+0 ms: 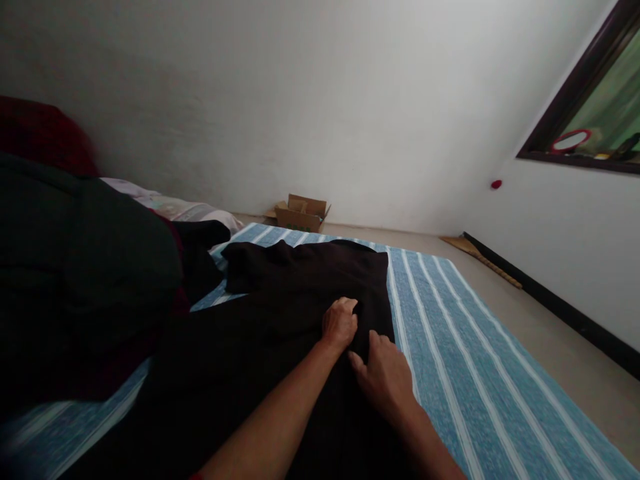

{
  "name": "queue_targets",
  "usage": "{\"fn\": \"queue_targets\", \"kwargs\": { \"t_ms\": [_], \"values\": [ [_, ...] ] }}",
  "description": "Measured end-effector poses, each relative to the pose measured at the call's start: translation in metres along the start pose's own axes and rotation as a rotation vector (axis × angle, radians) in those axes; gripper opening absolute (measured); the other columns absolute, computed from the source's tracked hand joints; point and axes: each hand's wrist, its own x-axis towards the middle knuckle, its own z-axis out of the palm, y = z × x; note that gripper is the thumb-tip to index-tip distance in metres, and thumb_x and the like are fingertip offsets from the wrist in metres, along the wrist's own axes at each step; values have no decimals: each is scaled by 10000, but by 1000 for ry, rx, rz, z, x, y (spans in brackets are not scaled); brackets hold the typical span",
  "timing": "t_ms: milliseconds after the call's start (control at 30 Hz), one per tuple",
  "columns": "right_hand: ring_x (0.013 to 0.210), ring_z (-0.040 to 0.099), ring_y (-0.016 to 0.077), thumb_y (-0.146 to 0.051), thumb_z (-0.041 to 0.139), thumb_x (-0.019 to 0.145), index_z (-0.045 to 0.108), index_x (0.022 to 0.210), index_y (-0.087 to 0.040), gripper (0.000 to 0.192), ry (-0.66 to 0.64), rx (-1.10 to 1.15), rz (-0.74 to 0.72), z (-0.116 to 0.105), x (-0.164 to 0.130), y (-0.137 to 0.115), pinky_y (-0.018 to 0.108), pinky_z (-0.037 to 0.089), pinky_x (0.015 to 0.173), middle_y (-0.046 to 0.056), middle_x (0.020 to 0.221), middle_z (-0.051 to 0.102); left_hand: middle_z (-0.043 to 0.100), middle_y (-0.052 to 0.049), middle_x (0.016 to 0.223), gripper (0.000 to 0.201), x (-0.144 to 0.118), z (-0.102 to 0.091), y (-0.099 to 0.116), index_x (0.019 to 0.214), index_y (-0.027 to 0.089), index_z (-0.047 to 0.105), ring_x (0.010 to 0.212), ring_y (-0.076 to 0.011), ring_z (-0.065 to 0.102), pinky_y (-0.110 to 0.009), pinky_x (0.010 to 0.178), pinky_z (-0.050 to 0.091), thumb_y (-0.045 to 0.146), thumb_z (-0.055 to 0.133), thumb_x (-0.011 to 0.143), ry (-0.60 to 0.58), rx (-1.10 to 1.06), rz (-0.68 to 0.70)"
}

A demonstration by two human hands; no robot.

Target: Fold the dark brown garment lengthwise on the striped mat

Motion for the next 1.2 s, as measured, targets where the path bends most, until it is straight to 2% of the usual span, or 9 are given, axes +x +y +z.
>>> {"fn": "queue_targets", "kwargs": {
  "t_ms": [133,233,333,467,700,900,1033,1200],
  "values": [
    [970,604,296,-381,423,827,559,1088,-117,395,-52,-29,197,-19,33,-14,362,452,736,166,1061,627,616,-52,1034,268,1,0,-1,990,205,618,979,-173,552,-259,826,434,100,466,796,-12,-18,-2],
    [948,617,290,-351,430,810,601,990,-137,328,-73,-23,301,-21,52,-18,346,450,699,157,1023,645,618,-50,1054,297,3,-1,-3,1033,203,615,1001,-169,551,-250,848,428,102,485,784,-18,-36,-8],
    [947,620,297,-441,431,809,631,942,-153,375,-77,9,359,-19,61,-16,346,453,685,157,1000,654,618,-43,1075,299,3,-3,-5,1056,207,616,1014,-166,553,-240,857,425,139,512,785,-20,-59,-9],
    [962,615,307,-527,427,808,642,919,-167,434,-52,57,386,-13,63,-13,357,457,699,145,996,659,624,-38,1075,297,4,-5,-5,1054,215,622,1010,-173,561,-243,845,430,157,532,778,-18,-82,-23],
    [914,631,307,-537,376,852,607,955,-166,449,37,30,418,-6,57,-20,376,458,699,143,944,665,633,-32,1069,333,7,-5,-6,1082,224,613,981,-160,580,-235,819,435,131,507,781,-16,-93,-43],
    [903,630,284,-463,446,847,551,995,-153,360,29,10,377,-4,57,-24,364,463,708,137,984,652,644,-36,1057,395,7,-6,-6,1079,204,621,925,-157,596,-232,777,441,63,500,731,10,-126,-61],
    [907,625,277,-428,452,847,546,988,-147,328,68,-1,374,-3,56,-29,359,466,713,134,997,640,650,-31,1059,386,8,-6,-7,1075,199,623,935,-150,596,-223,790,438,57,483,744,16,-130,-59],
    [900,632,258,-267,420,838,579,964,-148,235,78,16,372,-5,56,-30,342,458,714,135,1004,641,644,-14,1081,362,7,-7,-6,1069,224,620,981,-145,587,-214,833,431,82,490,763,8,-124,-46]
  ]
}}
